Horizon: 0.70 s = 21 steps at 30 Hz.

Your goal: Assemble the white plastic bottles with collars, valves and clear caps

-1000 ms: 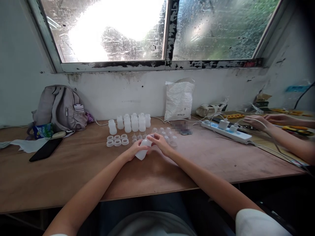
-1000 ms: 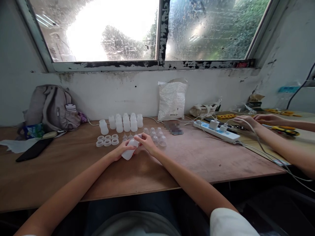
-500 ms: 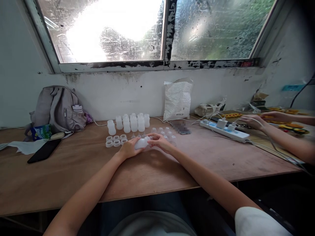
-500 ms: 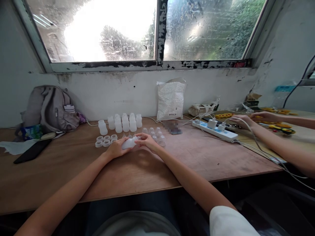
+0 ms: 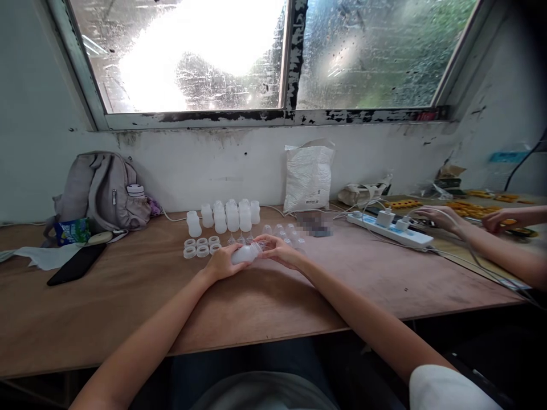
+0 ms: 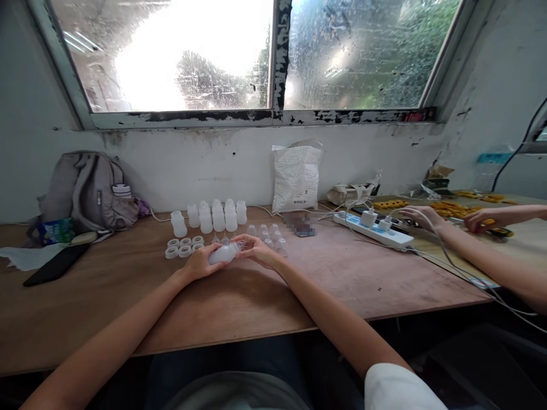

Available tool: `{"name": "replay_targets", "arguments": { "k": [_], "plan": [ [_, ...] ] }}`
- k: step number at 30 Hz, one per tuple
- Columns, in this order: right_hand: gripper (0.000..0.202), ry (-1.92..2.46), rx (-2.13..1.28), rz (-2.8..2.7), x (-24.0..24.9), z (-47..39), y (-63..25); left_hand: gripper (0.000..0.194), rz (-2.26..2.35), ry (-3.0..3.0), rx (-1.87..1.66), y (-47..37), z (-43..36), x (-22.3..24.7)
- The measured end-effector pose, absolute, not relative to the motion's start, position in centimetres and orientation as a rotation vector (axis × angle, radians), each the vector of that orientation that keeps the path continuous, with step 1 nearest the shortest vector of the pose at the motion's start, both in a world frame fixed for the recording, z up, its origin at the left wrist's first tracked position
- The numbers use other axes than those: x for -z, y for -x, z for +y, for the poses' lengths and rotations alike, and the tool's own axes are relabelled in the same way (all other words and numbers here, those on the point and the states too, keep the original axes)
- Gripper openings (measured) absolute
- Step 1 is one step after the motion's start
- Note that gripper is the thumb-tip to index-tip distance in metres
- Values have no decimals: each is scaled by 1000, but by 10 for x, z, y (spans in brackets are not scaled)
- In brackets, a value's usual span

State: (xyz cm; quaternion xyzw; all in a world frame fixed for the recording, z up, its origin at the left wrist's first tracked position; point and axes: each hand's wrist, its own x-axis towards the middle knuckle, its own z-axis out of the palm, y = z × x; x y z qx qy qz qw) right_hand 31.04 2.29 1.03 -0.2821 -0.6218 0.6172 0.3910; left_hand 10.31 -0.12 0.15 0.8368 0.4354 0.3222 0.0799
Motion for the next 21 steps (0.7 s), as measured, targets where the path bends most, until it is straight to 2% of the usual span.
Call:
{"name": "replay_targets", "arguments": {
  "k": [10, 21],
  "plan": [
    [41, 640, -1622, -1572, -10, 24, -311, 46, 1274, -2644, -1007, -103, -1, 1],
    [43, 721, -1494, -1660, -7, 26, -310, 49, 1353, -2976, -972, -97, 5, 5]
  ]
}}
